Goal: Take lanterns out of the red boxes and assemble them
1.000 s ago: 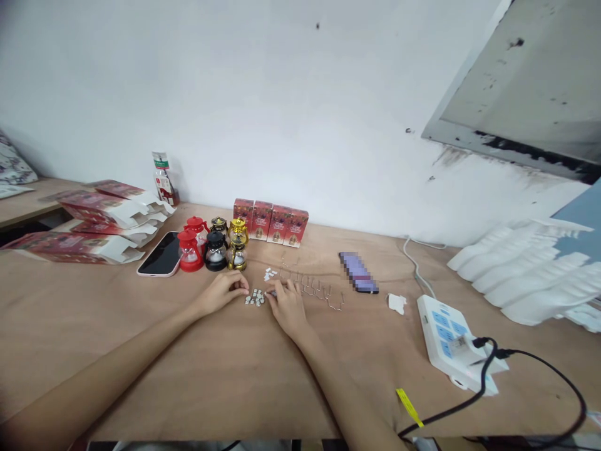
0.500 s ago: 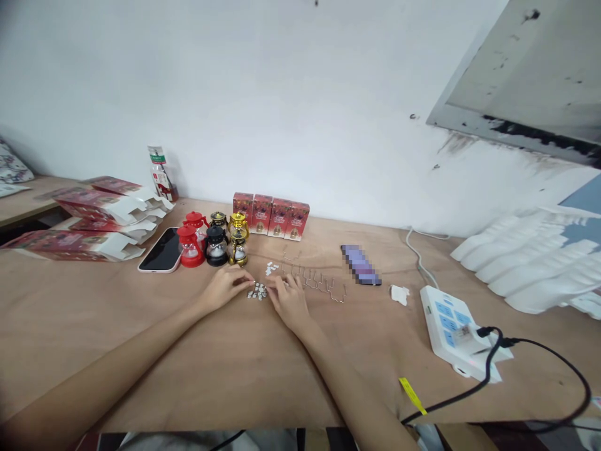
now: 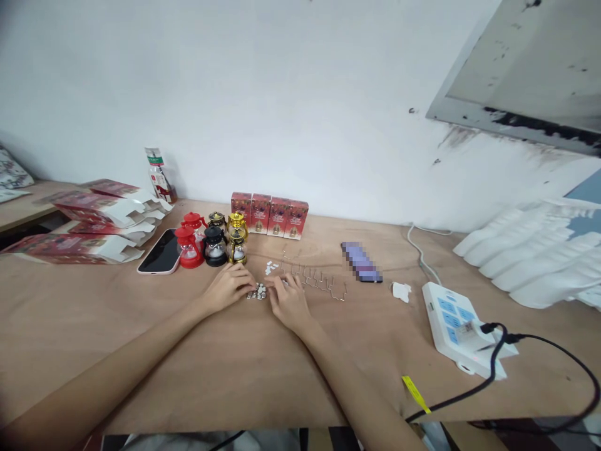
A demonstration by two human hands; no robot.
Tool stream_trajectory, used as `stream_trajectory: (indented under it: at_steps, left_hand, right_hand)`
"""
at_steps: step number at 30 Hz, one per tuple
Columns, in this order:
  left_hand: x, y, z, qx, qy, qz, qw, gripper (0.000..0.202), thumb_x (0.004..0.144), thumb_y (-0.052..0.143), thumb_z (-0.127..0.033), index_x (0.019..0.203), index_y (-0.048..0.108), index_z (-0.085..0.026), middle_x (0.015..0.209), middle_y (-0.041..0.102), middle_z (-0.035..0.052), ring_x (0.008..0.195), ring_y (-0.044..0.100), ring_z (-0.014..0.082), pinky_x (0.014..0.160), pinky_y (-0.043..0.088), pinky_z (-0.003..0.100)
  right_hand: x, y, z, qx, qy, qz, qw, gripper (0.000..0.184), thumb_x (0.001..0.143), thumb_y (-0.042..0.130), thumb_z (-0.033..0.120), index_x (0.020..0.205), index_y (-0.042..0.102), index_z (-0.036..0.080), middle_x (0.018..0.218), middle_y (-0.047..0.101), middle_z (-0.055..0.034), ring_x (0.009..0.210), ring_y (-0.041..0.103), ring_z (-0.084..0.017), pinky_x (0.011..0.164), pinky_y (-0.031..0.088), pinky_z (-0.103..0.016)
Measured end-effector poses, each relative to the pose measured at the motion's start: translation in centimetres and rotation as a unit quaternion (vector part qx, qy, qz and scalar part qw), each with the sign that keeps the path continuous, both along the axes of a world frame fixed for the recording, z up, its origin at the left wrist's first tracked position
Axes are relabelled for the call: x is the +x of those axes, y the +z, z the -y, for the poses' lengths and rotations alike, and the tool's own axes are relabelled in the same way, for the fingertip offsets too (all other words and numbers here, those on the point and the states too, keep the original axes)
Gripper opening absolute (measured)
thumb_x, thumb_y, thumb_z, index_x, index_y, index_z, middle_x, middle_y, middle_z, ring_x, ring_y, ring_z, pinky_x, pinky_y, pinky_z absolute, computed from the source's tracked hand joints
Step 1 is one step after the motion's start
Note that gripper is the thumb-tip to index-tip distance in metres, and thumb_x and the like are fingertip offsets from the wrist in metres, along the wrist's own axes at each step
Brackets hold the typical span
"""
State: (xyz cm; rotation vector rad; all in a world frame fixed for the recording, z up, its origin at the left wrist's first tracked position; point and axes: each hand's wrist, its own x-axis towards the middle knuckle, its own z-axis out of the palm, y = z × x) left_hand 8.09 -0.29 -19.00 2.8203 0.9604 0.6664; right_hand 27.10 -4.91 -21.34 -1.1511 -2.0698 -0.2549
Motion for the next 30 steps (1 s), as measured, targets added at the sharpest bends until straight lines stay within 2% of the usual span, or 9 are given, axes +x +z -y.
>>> stream_trajectory:
  at_steps: [4, 8, 10, 12, 14, 17, 23, 30]
  left_hand:
    - [-0.1, 0.1, 0.2, -0.010, -0.009, 0.035, 0.999, 0.019, 0.087, 0.050, -0.023, 0.081, 0.067, -0.019, 0.087, 0.068, 0.0032, 0.084, 0.052, 0.0175, 0.075, 0.035, 0.031]
    - [-0.2, 0.3, 0.3, -0.040, 0.017, 0.099, 0.994, 0.015, 0.082, 0.051, -0.020, 0.079, 0.065, -0.018, 0.084, 0.066, 0.0030, 0.082, 0.054, 0.0170, 0.076, 0.037, 0.030]
    - [-0.4, 0.4, 0.3, -0.064, 0.032, 0.124, 0.990, 0.011, 0.081, 0.054, -0.023, 0.076, 0.063, -0.018, 0.081, 0.065, 0.0023, 0.081, 0.055, 0.0167, 0.076, 0.039, 0.029]
    - [-0.7, 0.4, 0.2, -0.095, 0.029, 0.119, 0.988, 0.014, 0.076, 0.062, -0.032, 0.075, 0.060, -0.019, 0.082, 0.064, 0.0017, 0.081, 0.055, 0.0169, 0.075, 0.040, 0.029]
    - [-1.0, 0.2, 0.1, -0.122, 0.012, 0.088, 0.989, 0.026, 0.068, 0.070, -0.041, 0.077, 0.059, -0.019, 0.084, 0.063, 0.0009, 0.082, 0.055, 0.0177, 0.075, 0.040, 0.029]
    - [-1.2, 0.0, -0.1, -0.139, 0.002, 0.054, 0.989, 0.035, 0.061, 0.075, -0.045, 0.079, 0.059, -0.020, 0.085, 0.063, 0.0003, 0.084, 0.055, 0.0187, 0.076, 0.039, 0.029]
    - [-1.2, 0.3, -0.3, -0.184, -0.007, 0.067, 0.981, 0.019, 0.068, 0.071, -0.033, 0.074, 0.061, -0.018, 0.076, 0.062, -0.0008, 0.075, 0.056, 0.0149, 0.071, 0.039, 0.026]
    - [-1.5, 0.4, -0.5, -0.197, -0.023, 0.095, 0.975, 0.020, 0.067, 0.070, -0.033, 0.076, 0.062, -0.017, 0.073, 0.063, -0.0012, 0.067, 0.055, 0.0120, 0.063, 0.041, 0.022]
  right_hand:
    - [0.0, 0.0, 0.1, -0.022, -0.010, -0.002, 1.000, 0.018, 0.083, 0.045, 0.010, 0.094, 0.056, 0.020, 0.089, 0.070, -0.0044, 0.086, 0.056, -0.022, 0.075, 0.036, -0.035]
    - [0.1, 0.0, 0.1, -0.024, -0.005, -0.006, 1.000, 0.020, 0.081, 0.045, 0.008, 0.093, 0.055, 0.020, 0.089, 0.070, -0.0042, 0.087, 0.055, -0.022, 0.075, 0.036, -0.036]
    - [0.1, 0.0, 0.2, -0.025, -0.002, -0.008, 1.000, 0.019, 0.081, 0.045, 0.008, 0.093, 0.055, 0.020, 0.089, 0.070, -0.0038, 0.086, 0.055, -0.022, 0.075, 0.036, -0.036]
    - [0.0, 0.0, 0.2, -0.030, -0.004, -0.005, 1.000, 0.020, 0.081, 0.045, 0.008, 0.092, 0.055, 0.021, 0.089, 0.070, -0.0040, 0.086, 0.055, -0.022, 0.075, 0.036, -0.036]
    - [0.0, 0.0, 0.2, -0.033, -0.009, -0.002, 0.999, 0.020, 0.080, 0.045, 0.007, 0.091, 0.055, 0.021, 0.091, 0.070, -0.0045, 0.086, 0.055, -0.022, 0.076, 0.036, -0.036]
    - [0.0, 0.1, 0.2, -0.034, -0.011, -0.001, 0.999, 0.021, 0.080, 0.044, 0.007, 0.092, 0.055, 0.021, 0.089, 0.069, -0.0043, 0.085, 0.055, -0.022, 0.075, 0.036, -0.036]
    - [0.0, 0.2, 0.3, -0.043, -0.009, -0.003, 0.999, 0.020, 0.080, 0.046, 0.008, 0.094, 0.055, 0.020, 0.088, 0.070, -0.0034, 0.085, 0.054, -0.022, 0.075, 0.035, -0.035]
    - [0.0, 0.2, 0.4, -0.050, -0.022, 0.007, 0.998, 0.018, 0.081, 0.046, 0.010, 0.093, 0.055, 0.020, 0.088, 0.069, -0.0044, 0.086, 0.054, -0.022, 0.076, 0.035, -0.036]
